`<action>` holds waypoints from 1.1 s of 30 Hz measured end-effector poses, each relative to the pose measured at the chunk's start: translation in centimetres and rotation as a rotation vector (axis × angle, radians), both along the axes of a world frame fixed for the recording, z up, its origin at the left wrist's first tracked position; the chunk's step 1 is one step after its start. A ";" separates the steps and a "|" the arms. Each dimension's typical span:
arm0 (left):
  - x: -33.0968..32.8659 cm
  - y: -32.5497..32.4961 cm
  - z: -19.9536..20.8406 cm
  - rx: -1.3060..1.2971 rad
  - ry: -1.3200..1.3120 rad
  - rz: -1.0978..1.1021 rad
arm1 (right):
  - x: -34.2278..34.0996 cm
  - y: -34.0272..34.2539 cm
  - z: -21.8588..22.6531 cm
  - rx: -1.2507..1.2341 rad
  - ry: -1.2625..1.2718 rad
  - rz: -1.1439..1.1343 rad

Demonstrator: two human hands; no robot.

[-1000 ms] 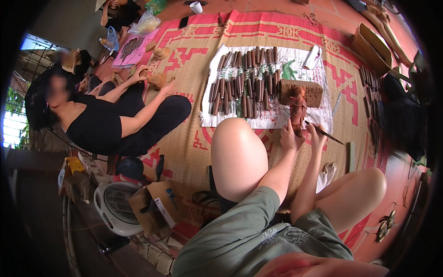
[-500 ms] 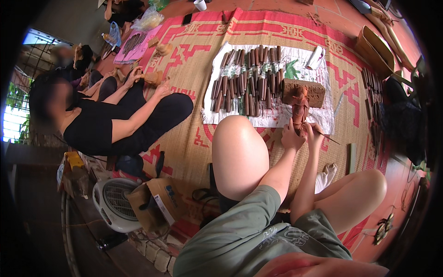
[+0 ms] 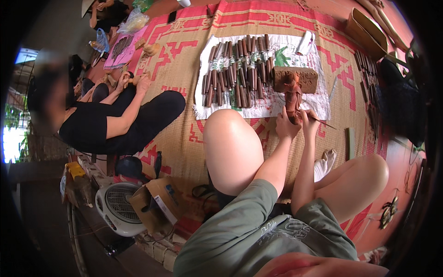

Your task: The person sits on a mat and carves a small wooden figurine using a carving knife. They hold the figurine in one hand and carefully shape it with the tool in the other, while other finished wooden items are laid out nearby.

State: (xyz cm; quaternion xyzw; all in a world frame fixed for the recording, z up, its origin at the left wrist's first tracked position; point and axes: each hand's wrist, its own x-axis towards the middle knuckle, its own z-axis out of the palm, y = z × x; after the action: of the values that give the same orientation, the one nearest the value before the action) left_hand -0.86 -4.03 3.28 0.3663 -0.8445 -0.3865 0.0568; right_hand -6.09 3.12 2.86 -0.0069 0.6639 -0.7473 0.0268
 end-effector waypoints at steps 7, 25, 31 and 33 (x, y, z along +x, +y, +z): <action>-0.3 0.2 -0.4 -0.015 -0.004 0.005 | -0.5 -0.9 0.2 0.123 0.058 -0.122; -0.3 0.4 -1.7 -0.069 0.039 0.002 | -1.1 -1.1 -1.2 0.088 0.052 -0.141; -0.3 0.3 -1.2 -0.079 -0.016 -0.006 | -0.5 1.0 -1.7 -0.015 -0.028 -0.043; -0.4 0.4 -1.4 -0.091 0.003 -0.004 | -0.7 0.7 -1.8 -0.102 -0.001 -0.080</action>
State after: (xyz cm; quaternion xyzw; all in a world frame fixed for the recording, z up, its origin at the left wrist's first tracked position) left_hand -1.21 -3.59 1.87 0.3611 -0.8618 -0.3486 0.0738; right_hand -6.82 3.87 1.03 0.0186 0.6248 -0.7805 -0.0030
